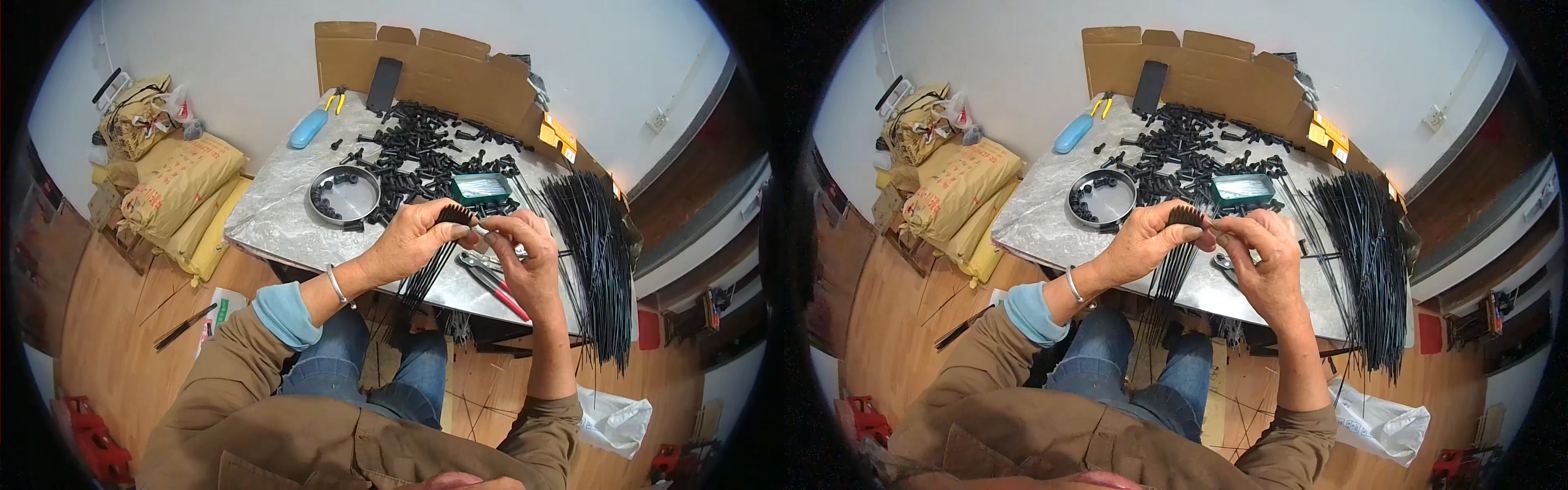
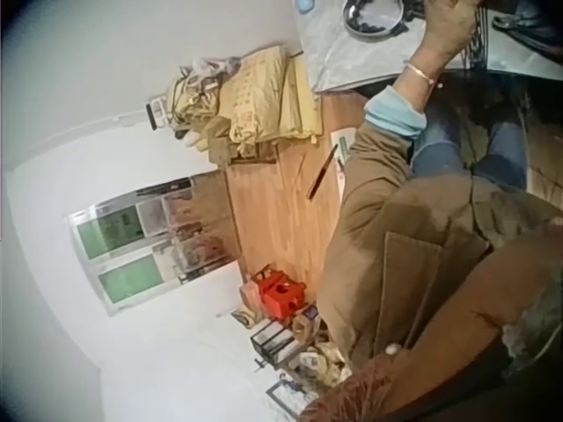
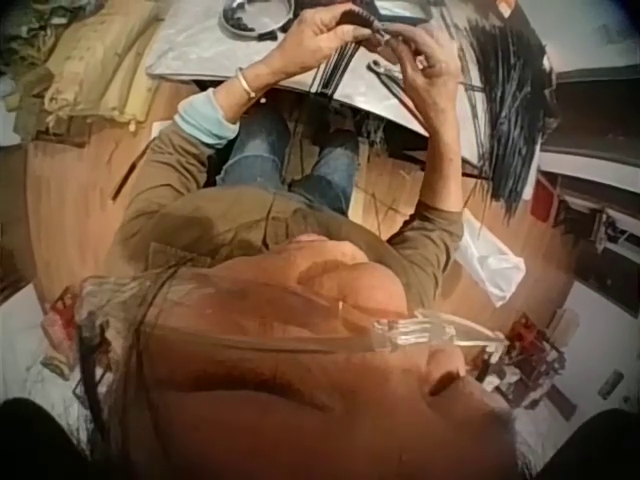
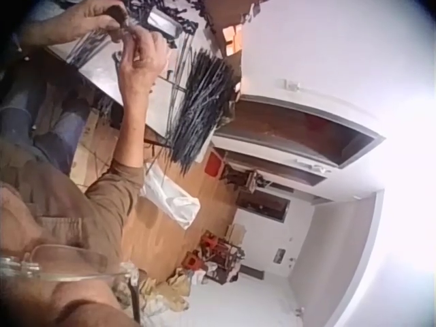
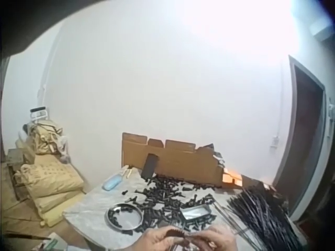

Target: Assembling black plastic components by securing rods to a circular frame using cable ties and trimming the excess with pliers.

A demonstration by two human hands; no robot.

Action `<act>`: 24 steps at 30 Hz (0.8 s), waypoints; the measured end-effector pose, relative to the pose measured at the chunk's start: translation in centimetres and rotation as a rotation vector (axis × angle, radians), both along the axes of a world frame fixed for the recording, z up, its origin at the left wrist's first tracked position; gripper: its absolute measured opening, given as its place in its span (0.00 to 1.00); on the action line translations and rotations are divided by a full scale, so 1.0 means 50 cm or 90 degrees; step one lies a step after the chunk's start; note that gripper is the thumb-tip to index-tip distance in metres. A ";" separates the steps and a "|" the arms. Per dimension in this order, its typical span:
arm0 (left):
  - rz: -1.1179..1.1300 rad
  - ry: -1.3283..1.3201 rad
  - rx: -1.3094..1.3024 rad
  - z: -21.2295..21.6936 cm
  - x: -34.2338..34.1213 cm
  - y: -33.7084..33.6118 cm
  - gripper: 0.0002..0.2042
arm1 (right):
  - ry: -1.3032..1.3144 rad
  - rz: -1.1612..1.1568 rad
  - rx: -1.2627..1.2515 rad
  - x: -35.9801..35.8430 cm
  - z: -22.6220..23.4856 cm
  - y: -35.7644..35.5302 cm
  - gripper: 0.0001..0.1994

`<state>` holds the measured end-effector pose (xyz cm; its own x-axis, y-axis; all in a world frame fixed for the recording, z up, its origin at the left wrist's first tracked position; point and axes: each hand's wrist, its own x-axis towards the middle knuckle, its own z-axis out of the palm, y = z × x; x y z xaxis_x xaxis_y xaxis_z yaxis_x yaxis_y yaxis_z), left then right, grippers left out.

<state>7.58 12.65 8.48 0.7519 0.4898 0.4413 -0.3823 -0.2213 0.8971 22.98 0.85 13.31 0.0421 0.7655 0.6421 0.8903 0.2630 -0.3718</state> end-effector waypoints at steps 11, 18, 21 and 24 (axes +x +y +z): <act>0.002 0.014 0.040 -0.001 0.002 -0.005 0.07 | -0.041 0.009 0.035 -0.008 0.009 -0.003 0.07; -0.009 0.001 -0.003 0.001 0.002 -0.006 0.07 | -0.039 -0.011 0.048 -0.006 0.004 -0.005 0.06; -0.002 0.016 0.033 0.002 0.002 -0.005 0.07 | -0.041 -0.010 0.047 -0.009 0.005 -0.005 0.06; -0.008 0.022 0.039 0.005 0.009 -0.009 0.08 | -0.055 -0.005 0.057 0.000 0.005 -0.008 0.06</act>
<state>8.02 12.21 8.73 0.7732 0.4524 0.4444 -0.3550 -0.2720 0.8944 22.97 0.44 13.58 -0.0107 0.7045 0.7096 0.9201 0.2847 -0.2688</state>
